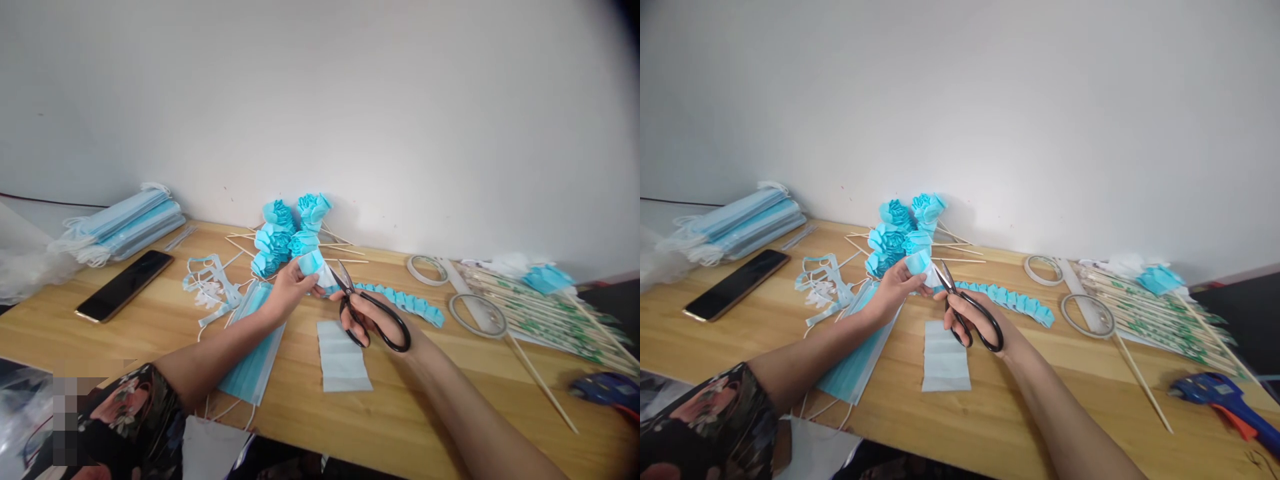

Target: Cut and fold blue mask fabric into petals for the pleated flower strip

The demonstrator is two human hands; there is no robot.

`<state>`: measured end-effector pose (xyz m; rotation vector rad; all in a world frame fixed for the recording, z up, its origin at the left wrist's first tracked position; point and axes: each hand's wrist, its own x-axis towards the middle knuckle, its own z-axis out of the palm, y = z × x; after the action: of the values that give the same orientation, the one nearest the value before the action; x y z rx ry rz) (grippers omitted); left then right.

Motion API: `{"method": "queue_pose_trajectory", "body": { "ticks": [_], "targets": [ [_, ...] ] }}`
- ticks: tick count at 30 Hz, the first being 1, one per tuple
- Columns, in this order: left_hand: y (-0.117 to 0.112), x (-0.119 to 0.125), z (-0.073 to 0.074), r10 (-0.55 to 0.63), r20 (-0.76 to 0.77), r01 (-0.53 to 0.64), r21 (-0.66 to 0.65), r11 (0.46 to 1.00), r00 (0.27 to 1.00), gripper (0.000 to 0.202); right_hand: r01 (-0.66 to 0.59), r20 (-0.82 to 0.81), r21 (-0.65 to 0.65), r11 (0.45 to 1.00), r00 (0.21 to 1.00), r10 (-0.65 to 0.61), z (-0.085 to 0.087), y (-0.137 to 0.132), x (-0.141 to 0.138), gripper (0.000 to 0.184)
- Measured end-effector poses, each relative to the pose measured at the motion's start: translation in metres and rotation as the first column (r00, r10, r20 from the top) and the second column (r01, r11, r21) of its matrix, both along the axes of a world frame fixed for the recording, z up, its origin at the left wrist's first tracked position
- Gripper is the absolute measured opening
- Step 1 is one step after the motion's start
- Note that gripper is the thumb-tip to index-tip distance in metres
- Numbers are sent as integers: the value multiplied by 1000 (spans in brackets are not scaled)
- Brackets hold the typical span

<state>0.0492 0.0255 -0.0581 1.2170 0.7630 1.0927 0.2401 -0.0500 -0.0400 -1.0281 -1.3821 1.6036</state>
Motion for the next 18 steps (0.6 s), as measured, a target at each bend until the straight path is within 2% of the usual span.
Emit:
{"method": "queue_pose_trajectory", "body": {
  "ticks": [18],
  "targets": [
    [-2, -1, 1, -73, -28, 74, 27, 997, 997, 36, 41, 136, -29, 999, 990, -37, 7, 0, -4, 50]
  ]
}}
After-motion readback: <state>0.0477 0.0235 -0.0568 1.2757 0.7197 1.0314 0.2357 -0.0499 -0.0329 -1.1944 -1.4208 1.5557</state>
